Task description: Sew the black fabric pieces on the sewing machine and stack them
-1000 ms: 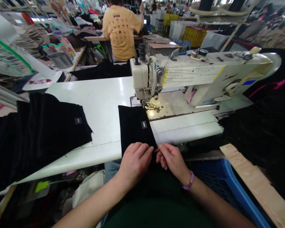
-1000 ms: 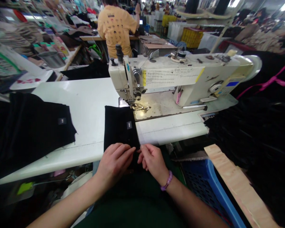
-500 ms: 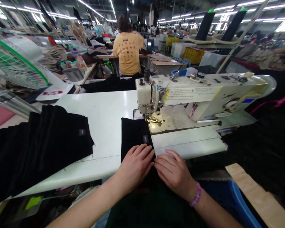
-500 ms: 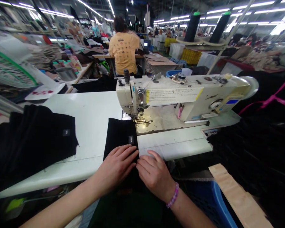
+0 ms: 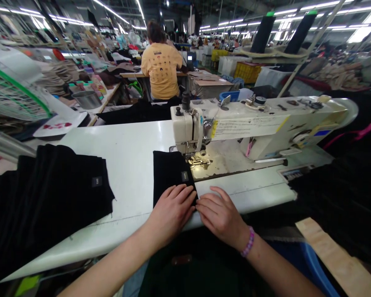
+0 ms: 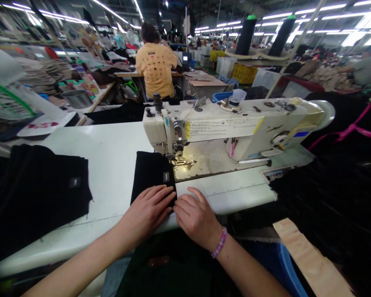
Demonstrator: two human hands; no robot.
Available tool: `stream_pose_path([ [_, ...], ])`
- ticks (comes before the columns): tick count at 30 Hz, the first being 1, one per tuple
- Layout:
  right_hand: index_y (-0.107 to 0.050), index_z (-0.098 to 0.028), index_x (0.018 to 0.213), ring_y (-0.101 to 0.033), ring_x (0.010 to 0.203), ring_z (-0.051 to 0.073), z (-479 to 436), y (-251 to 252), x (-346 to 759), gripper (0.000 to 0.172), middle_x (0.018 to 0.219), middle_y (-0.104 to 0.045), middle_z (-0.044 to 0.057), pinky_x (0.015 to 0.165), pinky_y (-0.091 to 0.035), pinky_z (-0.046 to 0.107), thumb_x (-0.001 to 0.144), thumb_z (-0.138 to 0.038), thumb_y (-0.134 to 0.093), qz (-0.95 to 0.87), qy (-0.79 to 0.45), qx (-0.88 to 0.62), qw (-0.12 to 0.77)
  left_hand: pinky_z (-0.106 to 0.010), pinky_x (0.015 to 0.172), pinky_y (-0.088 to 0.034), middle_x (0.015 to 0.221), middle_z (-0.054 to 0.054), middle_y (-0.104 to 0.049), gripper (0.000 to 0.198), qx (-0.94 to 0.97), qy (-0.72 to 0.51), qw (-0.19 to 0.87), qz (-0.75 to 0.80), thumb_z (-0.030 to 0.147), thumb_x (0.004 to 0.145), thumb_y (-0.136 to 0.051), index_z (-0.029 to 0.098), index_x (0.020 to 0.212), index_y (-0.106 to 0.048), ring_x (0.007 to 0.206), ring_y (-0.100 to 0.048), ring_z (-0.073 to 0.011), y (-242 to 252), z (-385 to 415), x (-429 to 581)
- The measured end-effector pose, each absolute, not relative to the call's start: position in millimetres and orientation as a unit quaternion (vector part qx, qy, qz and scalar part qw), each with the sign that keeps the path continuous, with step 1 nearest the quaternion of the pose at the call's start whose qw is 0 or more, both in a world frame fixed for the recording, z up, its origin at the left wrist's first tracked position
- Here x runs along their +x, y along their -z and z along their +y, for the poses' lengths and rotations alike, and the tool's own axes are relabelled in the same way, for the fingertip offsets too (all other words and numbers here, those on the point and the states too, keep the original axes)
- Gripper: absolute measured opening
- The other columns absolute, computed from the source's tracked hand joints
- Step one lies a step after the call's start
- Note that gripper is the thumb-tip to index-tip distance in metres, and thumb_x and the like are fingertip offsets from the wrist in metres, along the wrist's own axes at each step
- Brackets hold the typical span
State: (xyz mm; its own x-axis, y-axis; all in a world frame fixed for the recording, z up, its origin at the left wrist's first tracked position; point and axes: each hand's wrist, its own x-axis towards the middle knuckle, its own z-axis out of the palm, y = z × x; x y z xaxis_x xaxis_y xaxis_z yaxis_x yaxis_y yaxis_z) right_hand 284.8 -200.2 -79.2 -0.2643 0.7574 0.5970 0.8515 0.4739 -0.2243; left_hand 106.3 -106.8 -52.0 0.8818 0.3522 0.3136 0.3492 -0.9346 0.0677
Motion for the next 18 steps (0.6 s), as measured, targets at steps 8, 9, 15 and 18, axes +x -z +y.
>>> stream_pose_path([
  [8, -0.068, -0.017, 0.099, -0.064, 0.098, 0.020, -172.4, 75.1, 292.2, 0.015, 0.100, -0.075, 0.005, 0.111, -0.037, 0.048, 0.095, -0.014, -0.053, -0.796, 0.059, -0.507, 0.326, -0.040, 0.091, -0.059, 0.105, -0.012, -0.071, 0.028, 0.964, -0.202, 0.073, 0.157, 0.018, 0.100, -0.042, 0.012, 0.105, -0.069, 0.101, -0.067, -0.0230, 49.8, -103.7, 106.5],
  [9, -0.068, -0.016, 0.099, -0.064, 0.098, 0.020, -169.0, 75.0, 293.0, 0.015, 0.101, -0.076, 0.005, 0.111, -0.036, 0.048, 0.095, -0.013, -0.055, -0.796, 0.058, -0.507, 0.325, -0.040, 0.093, -0.059, 0.106, -0.012, -0.071, 0.028, 0.963, -0.207, 0.074, 0.155, 0.018, 0.100, -0.042, 0.012, 0.107, -0.068, 0.102, -0.066, -0.0232, 51.5, -100.8, 107.2],
  [15, -0.070, -0.017, 0.096, -0.063, 0.100, 0.021, -148.4, 76.4, 298.7, 0.016, 0.103, -0.076, 0.005, 0.111, -0.036, 0.049, 0.091, -0.011, -0.056, -0.794, 0.065, -0.513, 0.319, -0.041, 0.093, -0.059, 0.103, -0.013, -0.071, 0.027, 0.965, -0.204, 0.079, 0.148, 0.018, 0.100, -0.044, 0.011, 0.106, -0.069, 0.103, -0.067, -0.0234, 54.3, -78.1, 113.4],
  [18, -0.071, -0.019, 0.096, -0.062, 0.100, 0.021, -139.4, 75.7, 301.2, 0.016, 0.103, -0.076, 0.004, 0.111, -0.036, 0.049, 0.090, -0.012, -0.057, -0.796, 0.062, -0.516, 0.311, -0.040, 0.094, -0.059, 0.104, -0.012, -0.071, 0.025, 0.964, -0.209, 0.079, 0.147, 0.019, 0.099, -0.045, 0.012, 0.106, -0.069, 0.104, -0.067, -0.0229, 54.7, -67.5, 116.3],
])
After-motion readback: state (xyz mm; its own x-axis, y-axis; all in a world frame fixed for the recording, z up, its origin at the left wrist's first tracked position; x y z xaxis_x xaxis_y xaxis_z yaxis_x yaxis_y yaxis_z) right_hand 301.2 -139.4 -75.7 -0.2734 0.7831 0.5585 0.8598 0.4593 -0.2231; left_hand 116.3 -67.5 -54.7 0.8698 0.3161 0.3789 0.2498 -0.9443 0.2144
